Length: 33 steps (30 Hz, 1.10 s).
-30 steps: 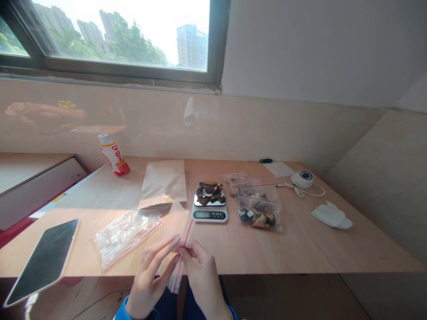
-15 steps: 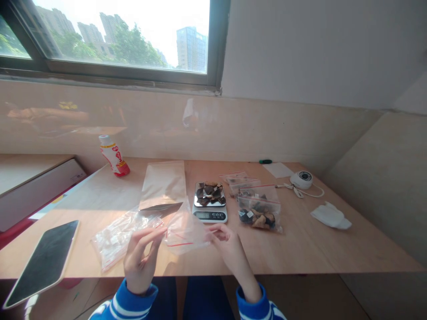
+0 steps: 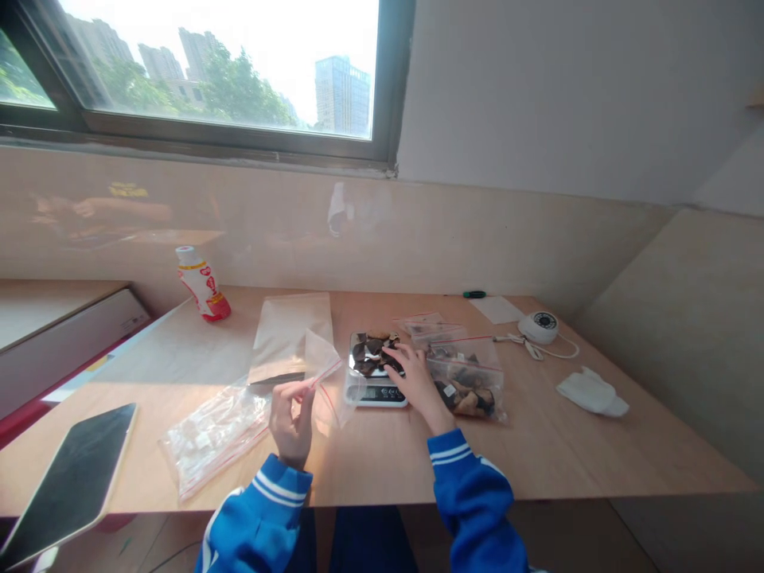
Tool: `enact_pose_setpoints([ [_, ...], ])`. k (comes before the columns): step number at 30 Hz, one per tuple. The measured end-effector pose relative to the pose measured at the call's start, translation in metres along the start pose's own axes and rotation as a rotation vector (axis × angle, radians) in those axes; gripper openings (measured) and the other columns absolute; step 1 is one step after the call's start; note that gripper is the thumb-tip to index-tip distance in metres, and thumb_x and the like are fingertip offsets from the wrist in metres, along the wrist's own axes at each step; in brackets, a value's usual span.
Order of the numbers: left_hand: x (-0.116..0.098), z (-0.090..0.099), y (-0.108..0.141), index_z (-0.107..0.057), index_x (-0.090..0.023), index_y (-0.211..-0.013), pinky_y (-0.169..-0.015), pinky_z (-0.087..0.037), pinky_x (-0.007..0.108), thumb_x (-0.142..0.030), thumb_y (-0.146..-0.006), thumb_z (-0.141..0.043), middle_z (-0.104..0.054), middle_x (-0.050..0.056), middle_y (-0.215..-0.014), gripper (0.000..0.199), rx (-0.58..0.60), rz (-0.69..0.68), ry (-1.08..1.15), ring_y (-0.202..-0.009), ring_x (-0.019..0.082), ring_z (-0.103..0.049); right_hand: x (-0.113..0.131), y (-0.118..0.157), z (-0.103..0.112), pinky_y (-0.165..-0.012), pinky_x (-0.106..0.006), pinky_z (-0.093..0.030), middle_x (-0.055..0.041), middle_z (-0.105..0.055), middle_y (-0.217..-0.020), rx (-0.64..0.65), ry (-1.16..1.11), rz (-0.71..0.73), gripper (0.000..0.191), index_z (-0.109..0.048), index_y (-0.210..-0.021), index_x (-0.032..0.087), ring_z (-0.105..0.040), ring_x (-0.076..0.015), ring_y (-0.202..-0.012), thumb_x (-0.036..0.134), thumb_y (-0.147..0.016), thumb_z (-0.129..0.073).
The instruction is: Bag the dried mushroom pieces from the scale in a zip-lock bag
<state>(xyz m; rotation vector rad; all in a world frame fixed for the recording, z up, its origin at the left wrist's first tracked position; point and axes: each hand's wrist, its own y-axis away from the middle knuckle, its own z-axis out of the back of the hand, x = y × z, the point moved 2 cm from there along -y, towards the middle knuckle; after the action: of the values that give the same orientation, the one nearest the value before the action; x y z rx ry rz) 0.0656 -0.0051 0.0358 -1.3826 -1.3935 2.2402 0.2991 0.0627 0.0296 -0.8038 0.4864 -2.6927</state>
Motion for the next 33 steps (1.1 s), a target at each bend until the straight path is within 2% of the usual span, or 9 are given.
enact_pose_setpoints([
  [3,0.002,0.0,0.004,-0.056,-0.018,-0.077,-0.057,-0.043,0.023,-0.021,-0.086,-0.055,-0.054,-0.001,-0.071,0.009,0.053,0.026,0.012,-0.062,0.01,-0.051,0.0,-0.002,0.001,-0.096,-0.045,-0.04,-0.0081,-0.056,-0.123,0.041,0.033,0.03,0.035,-0.06,-0.122,0.027,-0.05,-0.0265,-0.109,0.032,-0.087,-0.053],
  [5,0.005,-0.001,0.006,-0.051,-0.018,-0.075,-0.06,-0.044,0.025,-0.022,-0.086,-0.054,-0.052,-0.001,-0.071,0.012,0.057,0.029,0.011,-0.066,0.012,-0.051,0.002,-0.004,0.003,-0.096,-0.043,-0.041,-0.0082,-0.058,-0.119,0.053,0.018,0.052,0.032,-0.062,-0.119,0.025,-0.051,-0.0255,-0.107,0.029,-0.088,-0.053],
  [10,0.01,0.001,0.01,-0.044,-0.019,-0.078,-0.076,-0.045,0.035,-0.024,-0.091,-0.041,-0.049,0.003,-0.086,0.014,-0.101,-0.027,-0.039,-0.084,0.016,-0.051,0.009,-0.008,0.005,-0.091,-0.038,-0.045,-0.0072,-0.063,-0.105,0.055,-0.033,0.092,0.026,-0.066,-0.109,0.023,-0.055,-0.0227,-0.101,0.021,-0.089,-0.049],
  [13,0.011,0.002,0.011,-0.041,-0.02,-0.078,-0.081,-0.043,0.04,-0.025,-0.092,-0.036,-0.047,0.006,-0.094,0.016,-0.169,0.017,-0.054,-0.093,0.018,-0.05,0.01,-0.007,0.005,-0.09,-0.039,-0.046,-0.0062,-0.066,-0.101,0.025,-0.039,0.081,0.025,-0.067,-0.105,0.023,-0.057,-0.0231,-0.099,0.021,-0.089,-0.048],
  [17,0.012,-0.001,0.01,-0.041,-0.019,-0.08,-0.088,-0.041,0.044,-0.023,-0.092,-0.037,-0.048,0.009,-0.102,0.013,-0.15,0.109,-0.023,-0.1,0.02,-0.05,0.005,-0.007,0.005,-0.091,-0.04,-0.047,-0.0067,-0.068,-0.103,-0.023,-0.041,0.053,0.025,-0.068,-0.1,0.023,-0.059,-0.0235,-0.099,0.022,-0.089,-0.046],
  [22,0.013,-0.002,0.01,-0.042,-0.02,-0.079,-0.089,-0.041,0.041,-0.022,-0.091,-0.039,-0.051,0.009,-0.103,0.012,-0.115,0.139,-0.019,-0.101,0.02,-0.052,0.0,-0.008,0.007,-0.091,-0.041,-0.047,-0.0096,-0.068,-0.104,-0.085,-0.045,0.022,0.027,-0.069,-0.096,0.02,-0.062,-0.0239,-0.098,0.026,-0.09,-0.043],
  [28,0.014,-0.003,0.01,-0.043,-0.019,-0.083,-0.09,-0.042,0.04,-0.021,-0.091,-0.038,-0.051,0.01,-0.108,0.009,-0.117,0.147,-0.012,-0.104,0.02,-0.052,0.014,-0.011,0.018,-0.082,-0.04,-0.051,-0.0097,-0.072,-0.096,-0.237,-0.138,-0.084,0.029,-0.071,-0.091,0.02,-0.066,-0.0251,-0.088,0.039,-0.086,-0.05],
  [33,0.014,-0.004,0.01,-0.043,-0.019,-0.083,-0.089,-0.043,0.04,-0.025,-0.092,-0.038,-0.052,0.011,-0.107,0.012,-0.106,0.152,-0.023,-0.103,0.021,-0.053,0.043,-0.012,0.03,-0.076,-0.038,-0.054,-0.0094,-0.074,-0.089,-0.289,-0.397,-0.256,0.035,-0.072,-0.092,0.017,-0.069,-0.0247,-0.078,0.047,-0.077,-0.062],
])
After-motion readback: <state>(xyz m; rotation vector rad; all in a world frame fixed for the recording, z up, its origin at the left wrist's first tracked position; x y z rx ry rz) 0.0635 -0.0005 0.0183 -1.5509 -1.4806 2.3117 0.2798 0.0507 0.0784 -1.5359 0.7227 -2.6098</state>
